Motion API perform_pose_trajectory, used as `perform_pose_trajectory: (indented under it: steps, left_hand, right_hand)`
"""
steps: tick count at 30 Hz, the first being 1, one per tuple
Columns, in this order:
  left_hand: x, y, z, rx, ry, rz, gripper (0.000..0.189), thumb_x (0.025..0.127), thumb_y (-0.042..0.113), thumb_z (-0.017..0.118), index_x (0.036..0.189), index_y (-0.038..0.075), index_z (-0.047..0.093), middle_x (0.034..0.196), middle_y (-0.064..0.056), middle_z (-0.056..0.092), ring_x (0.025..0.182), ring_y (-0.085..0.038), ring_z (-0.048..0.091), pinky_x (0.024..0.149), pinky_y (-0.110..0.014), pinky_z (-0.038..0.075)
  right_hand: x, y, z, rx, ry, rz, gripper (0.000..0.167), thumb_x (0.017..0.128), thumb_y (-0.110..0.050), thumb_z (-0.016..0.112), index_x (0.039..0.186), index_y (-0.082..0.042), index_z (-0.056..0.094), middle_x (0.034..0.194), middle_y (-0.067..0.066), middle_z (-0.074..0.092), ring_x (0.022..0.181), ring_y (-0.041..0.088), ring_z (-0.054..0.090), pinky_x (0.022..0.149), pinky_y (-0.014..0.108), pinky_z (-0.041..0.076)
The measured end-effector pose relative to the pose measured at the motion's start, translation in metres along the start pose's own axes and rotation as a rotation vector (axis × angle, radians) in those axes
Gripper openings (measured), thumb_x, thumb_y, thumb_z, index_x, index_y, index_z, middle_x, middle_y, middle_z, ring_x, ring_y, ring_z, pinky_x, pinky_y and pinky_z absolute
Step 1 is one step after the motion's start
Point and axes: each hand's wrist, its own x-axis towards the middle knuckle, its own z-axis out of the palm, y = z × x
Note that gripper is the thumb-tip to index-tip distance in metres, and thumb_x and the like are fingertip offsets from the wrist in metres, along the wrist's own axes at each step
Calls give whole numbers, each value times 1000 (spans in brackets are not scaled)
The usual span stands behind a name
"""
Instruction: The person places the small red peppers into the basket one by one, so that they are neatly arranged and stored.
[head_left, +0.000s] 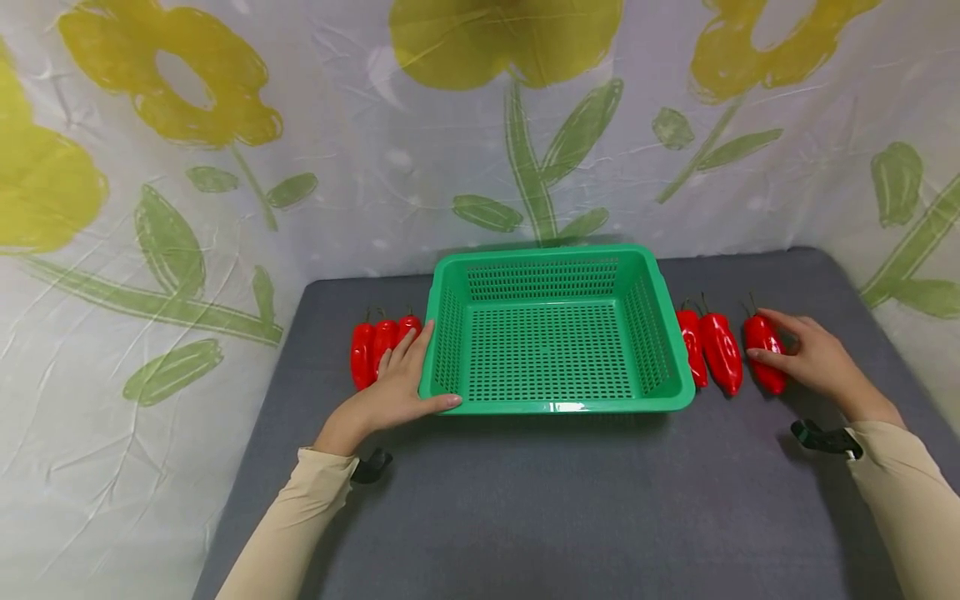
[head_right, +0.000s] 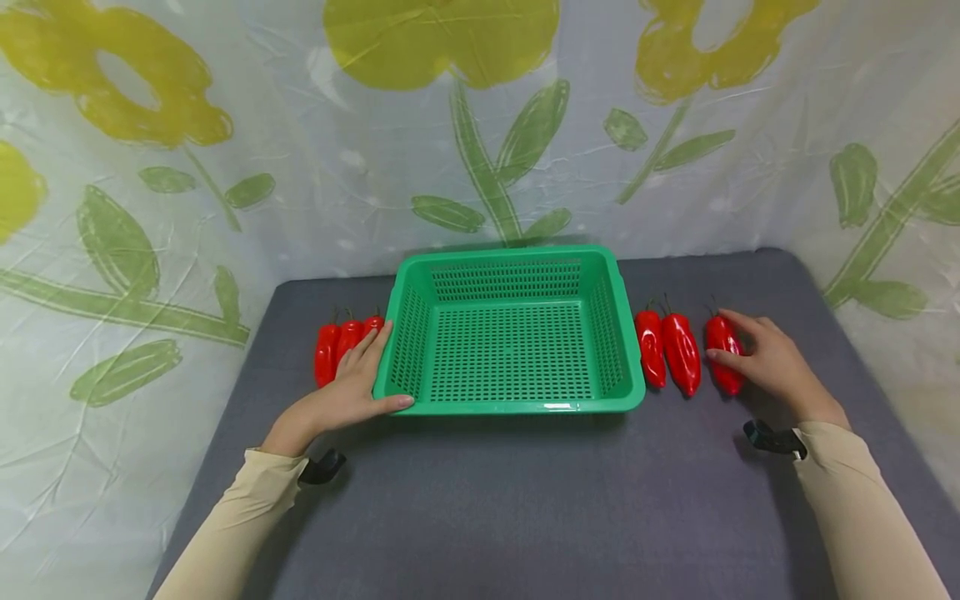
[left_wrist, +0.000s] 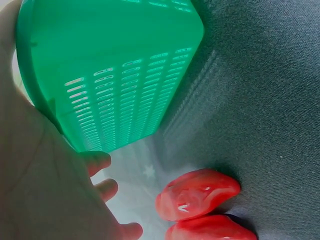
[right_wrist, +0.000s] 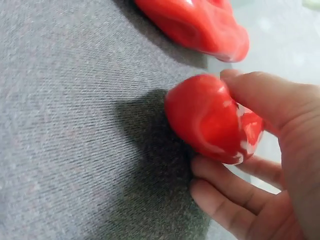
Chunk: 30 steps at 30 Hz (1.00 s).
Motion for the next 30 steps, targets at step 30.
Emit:
perform_pose_trajectory:
  steps: [30]
  left_hand:
    - [1, -3, 0, -12, -12, 0, 117, 80, 68, 66, 158, 31, -13, 169, 5, -2, 155, -31, -5, 119, -70, 3]
  right_hand:
    - [9, -25, -21, 137, 25, 26, 68, 93, -22, 69, 147, 1, 35, 132, 31, 44, 63, -12, 47, 50, 25, 44]
